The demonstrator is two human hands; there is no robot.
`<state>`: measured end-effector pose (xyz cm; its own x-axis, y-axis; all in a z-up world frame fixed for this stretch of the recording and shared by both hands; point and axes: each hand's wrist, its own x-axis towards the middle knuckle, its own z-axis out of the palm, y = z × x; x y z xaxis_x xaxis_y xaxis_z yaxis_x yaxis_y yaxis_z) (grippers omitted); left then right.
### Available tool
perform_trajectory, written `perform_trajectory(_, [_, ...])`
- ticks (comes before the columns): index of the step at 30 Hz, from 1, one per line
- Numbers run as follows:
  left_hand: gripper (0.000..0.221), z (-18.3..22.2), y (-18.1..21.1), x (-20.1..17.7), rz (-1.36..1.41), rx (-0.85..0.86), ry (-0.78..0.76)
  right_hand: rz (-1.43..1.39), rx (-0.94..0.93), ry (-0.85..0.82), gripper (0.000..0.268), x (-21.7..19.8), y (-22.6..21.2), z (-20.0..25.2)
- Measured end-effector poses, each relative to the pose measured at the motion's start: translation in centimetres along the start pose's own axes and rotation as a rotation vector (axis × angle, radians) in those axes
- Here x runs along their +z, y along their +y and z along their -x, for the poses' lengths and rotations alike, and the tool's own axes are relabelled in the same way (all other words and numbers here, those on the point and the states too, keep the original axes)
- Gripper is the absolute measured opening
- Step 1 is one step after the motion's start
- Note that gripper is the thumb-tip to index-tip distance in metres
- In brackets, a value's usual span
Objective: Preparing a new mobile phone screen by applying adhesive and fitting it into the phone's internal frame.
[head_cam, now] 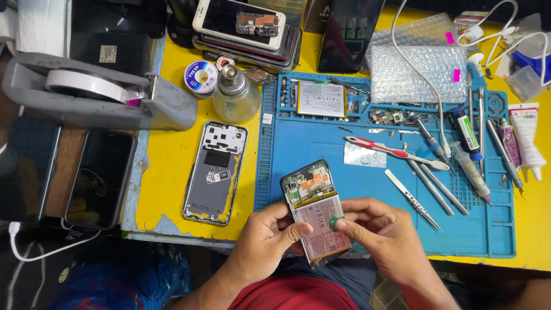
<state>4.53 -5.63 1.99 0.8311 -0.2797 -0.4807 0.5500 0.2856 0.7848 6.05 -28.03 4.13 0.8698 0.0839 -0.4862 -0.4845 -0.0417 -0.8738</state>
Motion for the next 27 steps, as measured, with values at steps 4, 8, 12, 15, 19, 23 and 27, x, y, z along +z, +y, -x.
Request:
perform_trajectory(4, [0.038,-0.1,0.1,0.0,-0.039,-0.013,0.001,0.008,-0.014,-0.001,0.031,0.1,0.0,-0.1])
perform_trajectory(8, [0.038,-0.2,0.2,0.0,-0.029,-0.039,0.008,0.002,-0.061,-0.021,0.03,0.0,0.3,-0.2])
perform_trajectory(12, [0.039,-0.1,0.3,0.0,-0.01,-0.041,0.02,0.016,-0.041,-0.01,0.031,0.1,0.0,0.0])
perform_trajectory(15, [0.039,-0.2,-0.1,-0.1,0.012,-0.029,0.014,0.013,-0.047,-0.004,0.03,0.2,0.2,0.2])
perform_trajectory(19, [0.037,-0.3,-0.6,-0.4,-0.08,0.228,-0.033,0.159,-0.081,0.09,0.028,0.7,-0.3,0.6])
perform_trajectory(23, [0.033,-0.2,-0.4,-0.3,-0.113,0.311,-0.027,0.341,-0.44,0.072,0.02,1.2,-1.0,1.3])
perform_trajectory(27, [0.032,0.1,0.0,0.0,-0.088,0.329,-0.051,0.282,-0.492,0.123,0.024,1.4,-0.7,1.9])
